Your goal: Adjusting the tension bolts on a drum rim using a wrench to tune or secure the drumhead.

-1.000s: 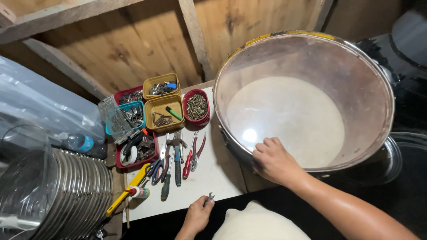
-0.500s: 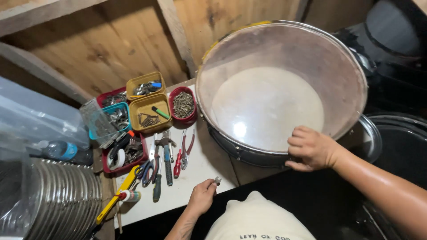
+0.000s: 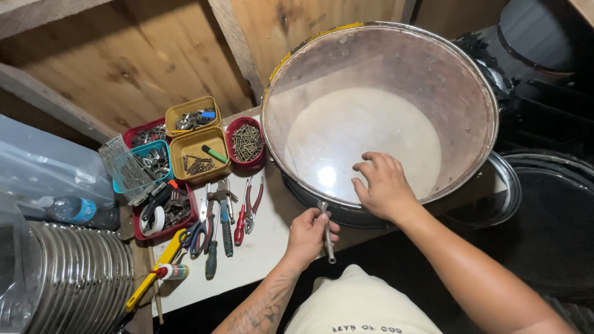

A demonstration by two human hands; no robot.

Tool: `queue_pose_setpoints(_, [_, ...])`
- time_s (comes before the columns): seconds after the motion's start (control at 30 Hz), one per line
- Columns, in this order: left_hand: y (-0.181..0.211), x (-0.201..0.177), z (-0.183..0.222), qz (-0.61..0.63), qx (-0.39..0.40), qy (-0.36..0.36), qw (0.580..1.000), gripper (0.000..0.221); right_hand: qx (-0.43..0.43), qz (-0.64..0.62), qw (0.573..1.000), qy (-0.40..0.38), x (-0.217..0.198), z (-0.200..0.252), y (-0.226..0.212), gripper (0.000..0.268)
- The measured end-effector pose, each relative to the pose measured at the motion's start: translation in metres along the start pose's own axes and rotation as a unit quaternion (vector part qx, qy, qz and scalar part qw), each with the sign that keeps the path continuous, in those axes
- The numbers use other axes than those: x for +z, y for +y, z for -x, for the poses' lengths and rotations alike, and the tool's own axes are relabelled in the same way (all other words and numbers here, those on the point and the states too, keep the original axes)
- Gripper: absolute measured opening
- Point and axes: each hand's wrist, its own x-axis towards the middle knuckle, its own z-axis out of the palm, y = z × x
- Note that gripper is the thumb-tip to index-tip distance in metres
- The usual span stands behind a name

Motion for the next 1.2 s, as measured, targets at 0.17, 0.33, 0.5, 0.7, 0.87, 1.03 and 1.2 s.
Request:
queue_pose_setpoints(0.17, [0.008,0.017,0.006,0.056,-0.060,0.007,0.997,0.032,-0.029,-0.010,0.996,0.088,0.007,0.004,0.006,0.019])
queue_pose_setpoints(0.33, [0.000,0.032,0.004,0.134,-0.075,0.026,0.988,0.034,-0.080,-0.009,0.981,0.179,0.005,0.006,0.005,0.009])
queue_pose_setpoints(0.5, [-0.004,0.045,-0.001,0.217,-0.083,0.040,0.972,0.033,-0.036,-0.046,0.987,0.152,-0.001,0.006,-0.001,0.009])
queue_pose_setpoints(0.7, [-0.011,0.055,-0.005,0.228,-0.076,0.051,0.969,0.028,-0.035,-0.082,0.983,0.157,0.008,0.007,0.010,0.010])
queue_pose_setpoints(0.87, [0.009,0.060,0.012,0.238,-0.085,0.068,0.965,0.020,-0.087,-0.081,0.979,0.168,-0.018,0.004,-0.010,0.006])
queue_pose_setpoints(1.03, [-0.002,0.048,0.012,0.271,-0.074,0.052,0.958,0.018,-0.142,-0.075,0.973,0.167,-0.030,0.004,-0.017,0.005])
queue_pose_setpoints(1.2, [0.016,0.005,0.007,0.056,-0.115,0.000,0.992,0.026,-0.111,-0.094,0.981,0.131,-0.016,0.006,-0.009,0.015])
